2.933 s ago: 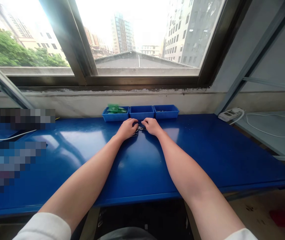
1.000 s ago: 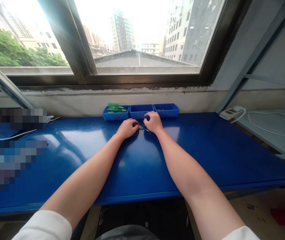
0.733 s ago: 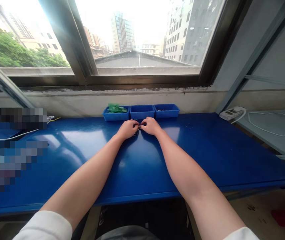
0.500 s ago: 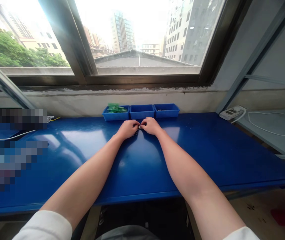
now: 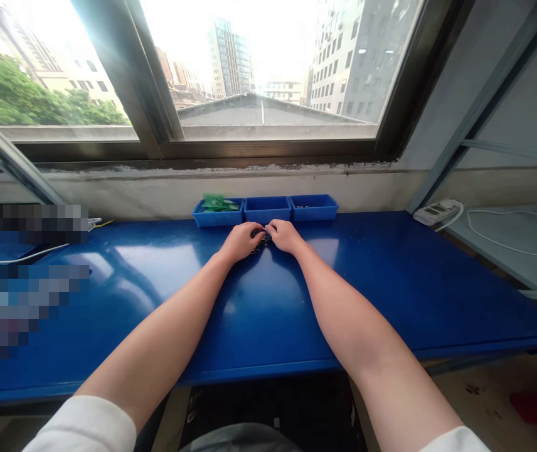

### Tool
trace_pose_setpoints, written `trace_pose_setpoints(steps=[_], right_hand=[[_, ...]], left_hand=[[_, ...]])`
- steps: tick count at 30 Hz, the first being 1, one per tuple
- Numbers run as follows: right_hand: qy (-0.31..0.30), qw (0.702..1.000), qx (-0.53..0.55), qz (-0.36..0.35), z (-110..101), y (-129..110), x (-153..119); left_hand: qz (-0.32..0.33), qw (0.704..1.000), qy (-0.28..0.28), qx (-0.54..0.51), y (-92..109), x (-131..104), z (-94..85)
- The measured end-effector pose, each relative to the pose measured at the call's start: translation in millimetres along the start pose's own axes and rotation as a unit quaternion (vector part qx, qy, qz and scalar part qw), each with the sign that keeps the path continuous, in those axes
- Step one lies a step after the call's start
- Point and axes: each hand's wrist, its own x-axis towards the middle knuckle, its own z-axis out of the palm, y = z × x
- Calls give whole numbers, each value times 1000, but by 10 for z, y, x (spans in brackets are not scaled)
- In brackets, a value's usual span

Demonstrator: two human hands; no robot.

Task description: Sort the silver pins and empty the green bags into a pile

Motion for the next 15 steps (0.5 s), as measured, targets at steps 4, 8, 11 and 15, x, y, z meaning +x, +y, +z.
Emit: trace_pose_setpoints(steps=[4,8,11,15], right_hand=[[3,999,16,-28,-1,-10,1],[9,998,60,-21,-13,-38,-2],[33,987,155,-1,-30,-62,-5],[54,962,265,41,-74,-91,-21]], left_hand=[[-2,1000,4,-16,19,-2,-10],[-7,1000,1,3,29,3,-21],[-21,999,3,34,31,6,-31],[-39,998,-6,46,41,3,-43]])
